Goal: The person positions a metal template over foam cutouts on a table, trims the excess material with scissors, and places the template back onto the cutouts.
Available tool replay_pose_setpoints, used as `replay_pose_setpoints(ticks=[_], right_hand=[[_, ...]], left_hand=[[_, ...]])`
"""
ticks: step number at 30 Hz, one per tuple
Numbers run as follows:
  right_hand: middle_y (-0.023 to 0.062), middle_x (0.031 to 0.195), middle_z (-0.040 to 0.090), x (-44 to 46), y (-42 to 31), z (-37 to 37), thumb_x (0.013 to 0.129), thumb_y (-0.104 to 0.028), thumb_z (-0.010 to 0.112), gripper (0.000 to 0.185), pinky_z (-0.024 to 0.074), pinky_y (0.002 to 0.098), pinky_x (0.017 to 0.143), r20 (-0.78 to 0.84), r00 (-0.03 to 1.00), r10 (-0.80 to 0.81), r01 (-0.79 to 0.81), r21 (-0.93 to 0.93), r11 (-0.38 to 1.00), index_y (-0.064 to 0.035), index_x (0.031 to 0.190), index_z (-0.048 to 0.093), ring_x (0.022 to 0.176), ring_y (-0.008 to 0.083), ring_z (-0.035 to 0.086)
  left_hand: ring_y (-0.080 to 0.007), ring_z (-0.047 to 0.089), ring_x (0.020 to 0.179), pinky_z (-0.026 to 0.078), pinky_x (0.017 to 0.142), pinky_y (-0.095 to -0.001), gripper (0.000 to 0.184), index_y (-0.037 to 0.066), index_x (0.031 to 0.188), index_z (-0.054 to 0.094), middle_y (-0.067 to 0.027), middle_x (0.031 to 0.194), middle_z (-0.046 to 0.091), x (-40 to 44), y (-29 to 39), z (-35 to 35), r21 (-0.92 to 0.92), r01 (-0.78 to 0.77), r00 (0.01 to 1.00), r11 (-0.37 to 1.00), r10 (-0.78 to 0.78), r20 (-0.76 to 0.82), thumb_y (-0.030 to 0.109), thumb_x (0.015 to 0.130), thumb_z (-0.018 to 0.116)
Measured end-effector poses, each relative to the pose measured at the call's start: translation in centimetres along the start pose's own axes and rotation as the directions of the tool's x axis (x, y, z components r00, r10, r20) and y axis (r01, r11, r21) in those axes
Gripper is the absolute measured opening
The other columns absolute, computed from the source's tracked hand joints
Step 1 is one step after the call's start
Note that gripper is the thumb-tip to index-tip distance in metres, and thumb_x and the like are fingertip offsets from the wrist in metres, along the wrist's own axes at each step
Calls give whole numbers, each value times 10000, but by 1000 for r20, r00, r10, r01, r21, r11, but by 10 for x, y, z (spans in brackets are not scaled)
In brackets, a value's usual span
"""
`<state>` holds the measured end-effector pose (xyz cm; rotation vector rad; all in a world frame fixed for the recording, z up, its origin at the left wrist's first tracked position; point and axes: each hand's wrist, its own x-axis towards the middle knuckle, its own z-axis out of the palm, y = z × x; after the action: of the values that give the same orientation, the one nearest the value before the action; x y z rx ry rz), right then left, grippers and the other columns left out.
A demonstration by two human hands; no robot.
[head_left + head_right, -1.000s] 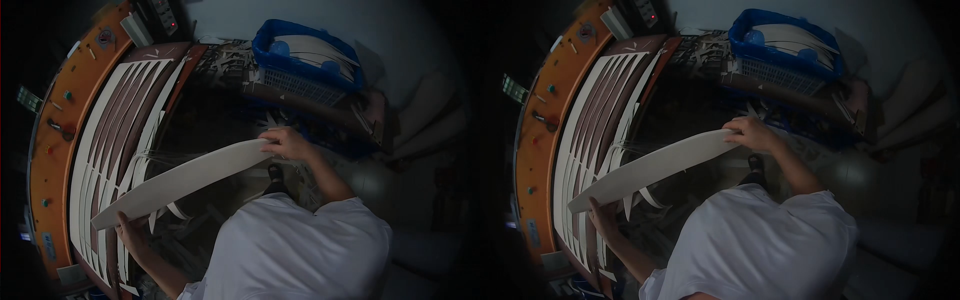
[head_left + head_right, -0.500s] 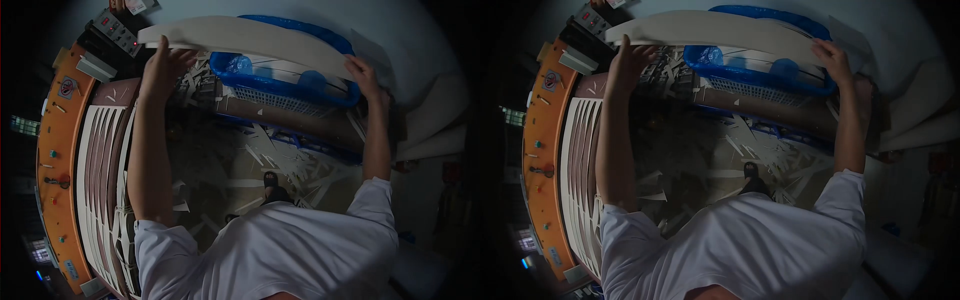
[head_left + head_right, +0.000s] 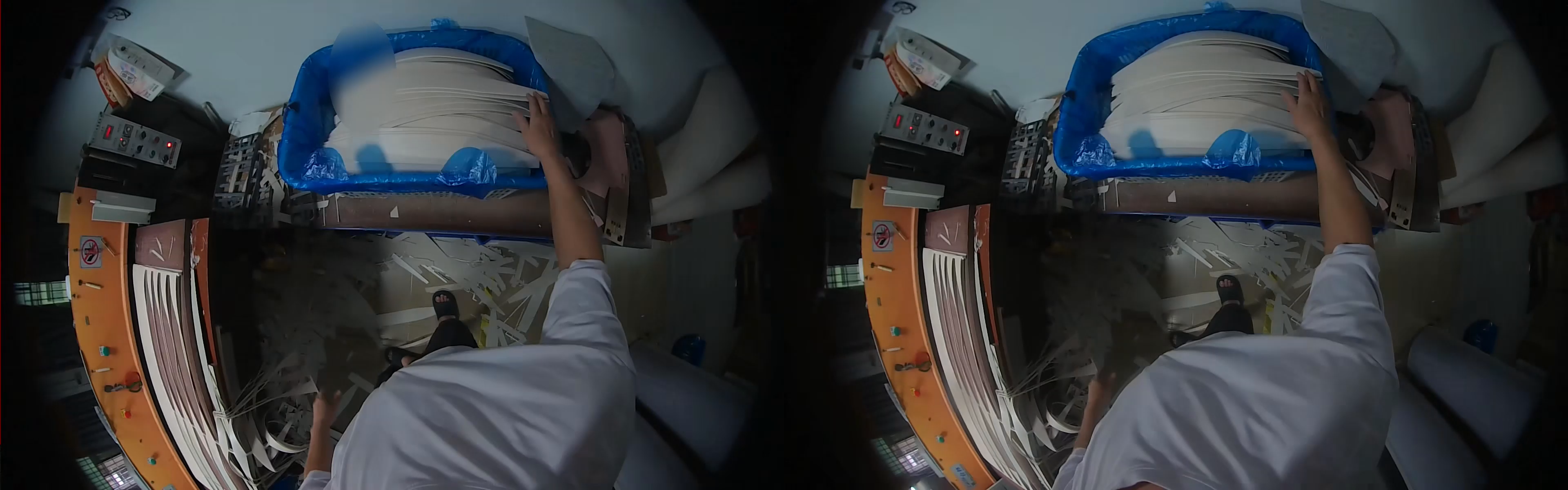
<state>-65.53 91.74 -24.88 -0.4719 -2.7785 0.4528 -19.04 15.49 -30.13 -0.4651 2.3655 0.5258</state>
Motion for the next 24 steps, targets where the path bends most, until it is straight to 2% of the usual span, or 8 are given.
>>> replay_pose_setpoints(ticks=[3,6,9,13,18,20,21,24], right_hand=[[131,1590,268,35,-22,-3,978,-540,475,706,250,484,1175,88,995,-45,61,-182,981,-96,1511,339,1444,334,286],[148,1569,310,74,-23,15,951,-669,374,790,204,484,1186,111,991,-70,102,-318,943,-108,1507,353,1447,318,284],[183,1550,322,71,-30,26,934,-700,365,828,234,490,1169,280,951,131,-73,-206,976,-100,1504,349,1431,350,298],[241,1539,302,14,-49,71,932,-705,345,835,258,526,1148,20,983,180,-179,-54,982,-113,1519,310,1408,427,301],[240,1581,230,55,12,72,957,-658,348,856,240,498,1177,257,902,346,-362,18,932,-14,1517,284,1435,408,275],[265,1510,358,60,9,71,1001,-551,399,753,356,459,1122,223,909,353,-367,24,930,47,1459,372,1364,377,414],[268,1370,520,58,-7,71,1025,-476,411,656,451,425,1042,457,784,421,-600,384,702,59,1403,450,1247,352,543],[251,1343,543,44,-21,83,1033,-427,423,591,460,407,1027,152,943,297,-333,395,856,55,1369,488,1218,337,559]], left_hand=[[-460,613,1051,497,822,-516,449,2,1176,608,-296,1044,659,-63,38,8,135,272,913,953,-299,276,371,921,598],[-446,639,1017,503,809,-490,491,-39,1191,596,-298,1020,663,-72,8,40,-16,265,957,964,-261,130,383,943,570],[-372,670,1012,519,821,-430,508,-70,1205,593,-261,1043,684,-64,75,4,-202,79,997,976,-81,-2,370,951,595],[-261,672,1041,525,863,-353,494,-47,1246,589,-199,1106,695,-4,41,22,-445,51,988,894,-110,-106,341,945,648],[-218,628,1133,489,955,-336,511,-40,1314,550,-185,1220,658,4,114,-21,-492,-13,991,870,-54,-121,312,957,648],[-221,640,1113,495,946,-336,512,-29,1330,539,-178,1203,665,-6,124,-33,-480,-15,990,877,-54,-129,303,956,650],[-219,646,1102,499,937,-342,508,-28,1323,544,-170,1198,669,-10,118,-31,-509,40,992,860,-94,-81,305,955,652],[-249,664,1069,516,904,-355,501,-31,1292,563,-167,1189,672,-23,78,-9,-507,45,989,861,-112,-101,318,944,655]])
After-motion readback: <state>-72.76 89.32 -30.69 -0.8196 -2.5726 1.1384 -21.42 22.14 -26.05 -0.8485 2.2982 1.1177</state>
